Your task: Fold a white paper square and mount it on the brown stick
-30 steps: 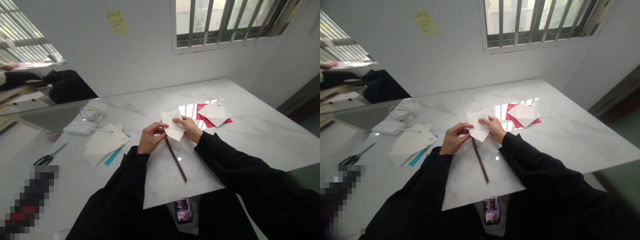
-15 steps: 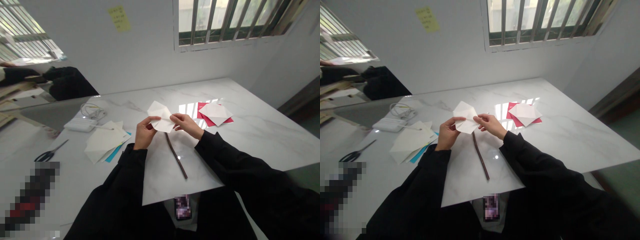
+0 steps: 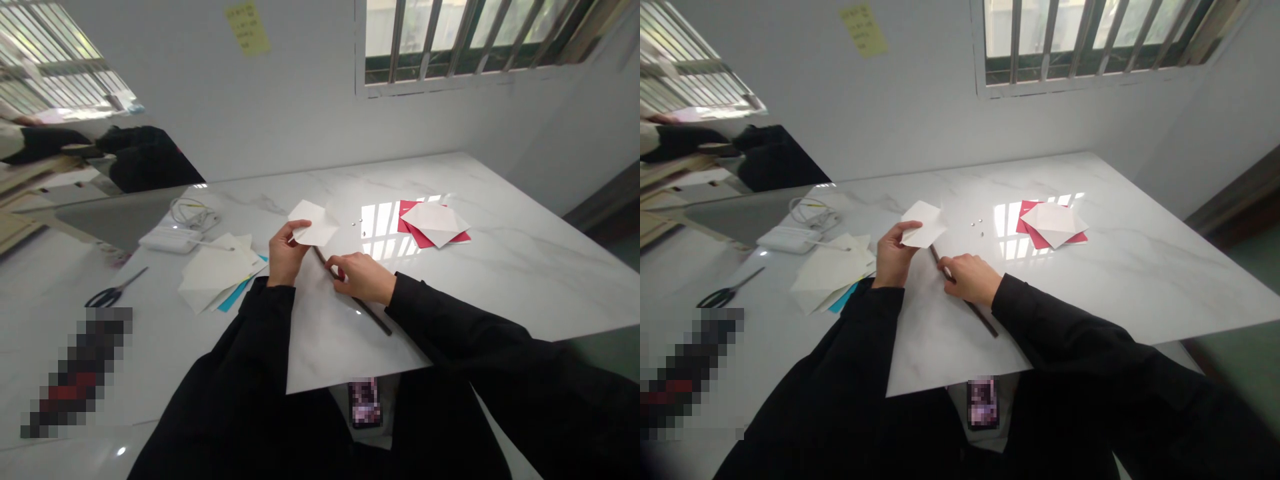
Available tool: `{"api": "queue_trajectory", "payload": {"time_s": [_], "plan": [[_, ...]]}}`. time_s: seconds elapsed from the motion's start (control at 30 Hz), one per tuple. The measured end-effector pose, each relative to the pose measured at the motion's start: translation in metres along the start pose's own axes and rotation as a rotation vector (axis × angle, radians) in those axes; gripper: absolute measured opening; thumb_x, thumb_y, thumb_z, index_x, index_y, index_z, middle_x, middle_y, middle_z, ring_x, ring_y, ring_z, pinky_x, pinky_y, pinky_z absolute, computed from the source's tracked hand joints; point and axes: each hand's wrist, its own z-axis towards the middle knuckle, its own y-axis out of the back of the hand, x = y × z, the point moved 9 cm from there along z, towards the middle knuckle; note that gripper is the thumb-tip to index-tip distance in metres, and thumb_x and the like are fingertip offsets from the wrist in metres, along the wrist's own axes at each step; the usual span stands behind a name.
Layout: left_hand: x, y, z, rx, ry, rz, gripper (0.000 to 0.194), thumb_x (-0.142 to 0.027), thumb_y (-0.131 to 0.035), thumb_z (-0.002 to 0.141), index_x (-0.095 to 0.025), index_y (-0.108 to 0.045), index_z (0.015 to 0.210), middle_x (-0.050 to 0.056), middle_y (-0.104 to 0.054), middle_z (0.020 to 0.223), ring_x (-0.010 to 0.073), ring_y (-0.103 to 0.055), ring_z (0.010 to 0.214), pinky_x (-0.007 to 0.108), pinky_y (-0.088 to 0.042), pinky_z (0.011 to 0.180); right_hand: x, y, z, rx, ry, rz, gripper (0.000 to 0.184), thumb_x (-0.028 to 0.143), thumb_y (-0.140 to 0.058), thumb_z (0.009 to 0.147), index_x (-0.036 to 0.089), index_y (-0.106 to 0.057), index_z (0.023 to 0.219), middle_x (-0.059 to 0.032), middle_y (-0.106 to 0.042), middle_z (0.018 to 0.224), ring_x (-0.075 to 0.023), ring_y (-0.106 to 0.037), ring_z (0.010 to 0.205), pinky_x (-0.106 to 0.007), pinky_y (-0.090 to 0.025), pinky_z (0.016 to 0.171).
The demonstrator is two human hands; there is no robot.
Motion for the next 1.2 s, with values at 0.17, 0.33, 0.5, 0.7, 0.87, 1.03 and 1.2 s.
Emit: {"api": "queue_trajectory", "payload": {"time_s": [0.17, 0.33, 0.5, 0.7, 0.87, 1.03, 1.2], "plan": [[0.002, -0.007, -0.002, 0.023, 0.034, -0.041, 0.044, -0.040, -0.094, 0.068, -0.020, -0.076, 0.103, 0.004, -0.076, 0.105, 0.0162, -0.074, 0.084, 0.029, -0.063, 0.080, 0.004, -0.003, 0.005, -0.004, 0.037, 0.391, 0.027, 0.028, -0.075, 0.096, 0.019, -0.073, 0.121, -0.0046, -0.081, 0.106, -0.0129, -0.072, 0.073, -0.029, -0.054, 0.078], [0.005, -0.016, -0.008, 0.083, 0.121, -0.042, 0.054, -0.050, -0.095, 0.068, -0.019, -0.076, 0.108, 0.002, -0.074, 0.086, 0.0171, -0.075, 0.078, 0.031, -0.062, 0.082, -0.010, -0.004, 0.010, 0.035, 0.073, 0.461, 0.023, 0.013, -0.069, 0.093, 0.019, -0.076, 0.114, -0.0026, -0.081, 0.099, -0.0118, -0.071, 0.073, -0.028, -0.055, 0.081], [0.003, -0.024, -0.013, 0.134, 0.163, -0.061, 0.060, -0.056, -0.095, 0.068, -0.019, -0.075, 0.110, 0.004, -0.075, 0.091, 0.0177, -0.076, 0.081, 0.034, -0.063, 0.087, 0.015, -0.017, 0.006, 0.079, 0.223, 0.345, 0.024, 0.022, -0.080, 0.089, 0.024, -0.078, 0.113, -0.0011, -0.081, 0.105, -0.0168, -0.071, 0.086, -0.032, -0.053, 0.085], [-0.014, -0.028, -0.014, 0.201, 0.159, -0.028, 0.056, -0.058, -0.091, 0.074, -0.019, -0.075, 0.111, 0.004, -0.076, 0.092, 0.0193, -0.077, 0.085, 0.035, -0.063, 0.090, 0.061, -0.041, 0.010, 0.005, 0.261, 0.255, 0.024, 0.036, -0.072, 0.100, 0.018, -0.075, 0.115, -0.0099, -0.079, 0.113, -0.0271, -0.071, 0.106, -0.039, -0.053, 0.095], [-0.018, -0.027, -0.022, 0.226, 0.159, -0.001, 0.056, -0.063, -0.086, 0.078, -0.019, -0.073, 0.111, 0.007, -0.077, 0.104, 0.0196, -0.077, 0.088, 0.035, -0.064, 0.087, 0.043, -0.023, 0.013, -0.035, 0.159, 0.433, 0.015, 0.014, -0.065, 0.097, 0.021, -0.076, 0.105, -0.0007, -0.081, 0.099, -0.0155, -0.071, 0.085, -0.030, -0.054, 0.088], [-0.009, -0.023, -0.036, 0.218, 0.182, -0.029, 0.054, -0.062, -0.087, 0.078, -0.018, -0.074, 0.107, 0.007, -0.077, 0.102, 0.0197, -0.077, 0.087, 0.036, -0.064, 0.087, -0.021, 0.040, -0.021, -0.434, 0.070, 0.363, 0.006, 0.017, -0.065, 0.093, 0.020, -0.067, 0.097, -0.0010, -0.074, 0.091, -0.0141, -0.064, 0.074, -0.031, -0.054, 0.077], [-0.006, -0.024, -0.043, 0.301, 0.190, -0.057, 0.049, -0.058, -0.089, 0.078, -0.020, -0.077, 0.107, 0.009, -0.079, 0.100, 0.0227, -0.078, 0.090, 0.039, -0.064, 0.090, -0.057, 0.062, -0.052, -0.607, 0.084, 0.226, 0.036, 0.027, -0.080, 0.084, 0.022, -0.058, 0.113, -0.0084, -0.065, 0.112, -0.0208, -0.064, 0.088, -0.037, -0.058, 0.075]]}}
